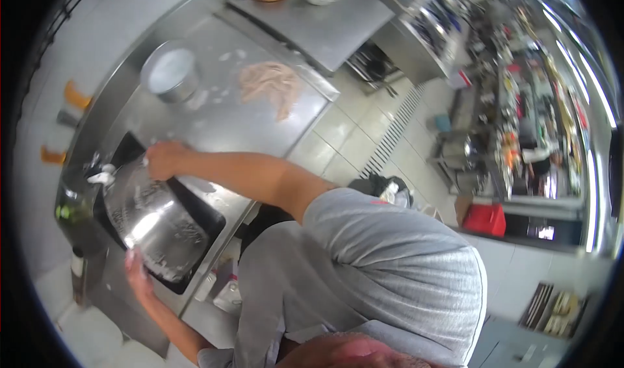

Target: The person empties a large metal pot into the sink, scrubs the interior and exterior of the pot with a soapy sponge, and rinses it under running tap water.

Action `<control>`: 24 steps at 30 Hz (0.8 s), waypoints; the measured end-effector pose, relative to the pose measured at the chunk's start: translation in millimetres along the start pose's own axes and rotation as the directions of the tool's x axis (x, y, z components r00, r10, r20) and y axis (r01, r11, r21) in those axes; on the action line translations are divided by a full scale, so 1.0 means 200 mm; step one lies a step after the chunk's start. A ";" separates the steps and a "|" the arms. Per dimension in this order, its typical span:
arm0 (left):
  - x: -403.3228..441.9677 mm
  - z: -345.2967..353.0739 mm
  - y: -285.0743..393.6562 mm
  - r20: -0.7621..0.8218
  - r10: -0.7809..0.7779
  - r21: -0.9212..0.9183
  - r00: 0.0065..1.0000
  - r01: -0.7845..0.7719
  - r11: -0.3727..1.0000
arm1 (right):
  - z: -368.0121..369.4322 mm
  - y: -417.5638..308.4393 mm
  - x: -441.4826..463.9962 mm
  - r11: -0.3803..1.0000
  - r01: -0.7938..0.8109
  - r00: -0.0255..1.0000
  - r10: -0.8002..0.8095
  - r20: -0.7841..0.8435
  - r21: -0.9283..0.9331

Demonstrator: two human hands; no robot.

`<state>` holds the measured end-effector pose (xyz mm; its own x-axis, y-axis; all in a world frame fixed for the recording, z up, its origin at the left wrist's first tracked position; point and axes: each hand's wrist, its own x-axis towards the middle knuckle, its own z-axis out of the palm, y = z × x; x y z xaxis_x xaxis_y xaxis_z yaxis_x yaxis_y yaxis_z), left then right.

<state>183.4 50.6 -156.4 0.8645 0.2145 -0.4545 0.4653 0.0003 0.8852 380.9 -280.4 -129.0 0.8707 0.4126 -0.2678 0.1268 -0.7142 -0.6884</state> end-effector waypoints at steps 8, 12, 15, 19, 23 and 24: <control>0.33 0.15 0.79 0.230 0.079 -0.103 0.970 -0.056 0.993 | 0.28 0.02 -0.27 0.482 -0.364 0.874 0.473 0.113 0.797; 0.41 0.28 0.87 0.427 0.017 -0.089 0.904 0.023 0.996 | 0.56 0.06 -0.36 0.286 -0.229 0.828 0.560 0.032 0.930; 0.44 0.40 0.87 0.493 0.060 -0.082 0.868 -0.023 0.996 | 0.56 0.08 -0.43 0.316 -0.163 0.897 0.442 0.007 0.935; 0.33 0.43 0.89 0.618 0.130 -0.137 0.775 -0.056 0.989 | 0.58 0.04 -0.49 0.054 -0.134 0.885 0.456 0.095 0.990; -0.21 0.34 0.73 0.654 0.051 0.346 0.755 -0.358 0.867 | 0.49 0.02 -0.60 -0.116 -0.156 0.904 0.384 0.189 0.981; -0.19 0.29 0.65 0.651 -0.039 0.383 0.758 -0.284 0.879 | 0.50 0.00 -0.58 -0.121 -0.173 0.920 0.334 0.204 0.978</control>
<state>222.0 -14.8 -28.8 0.7607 -0.4735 -0.4440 0.2366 -0.4347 0.8689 233.3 -271.7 -166.0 0.7467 0.2568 -0.6136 -0.6304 0.5675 -0.5296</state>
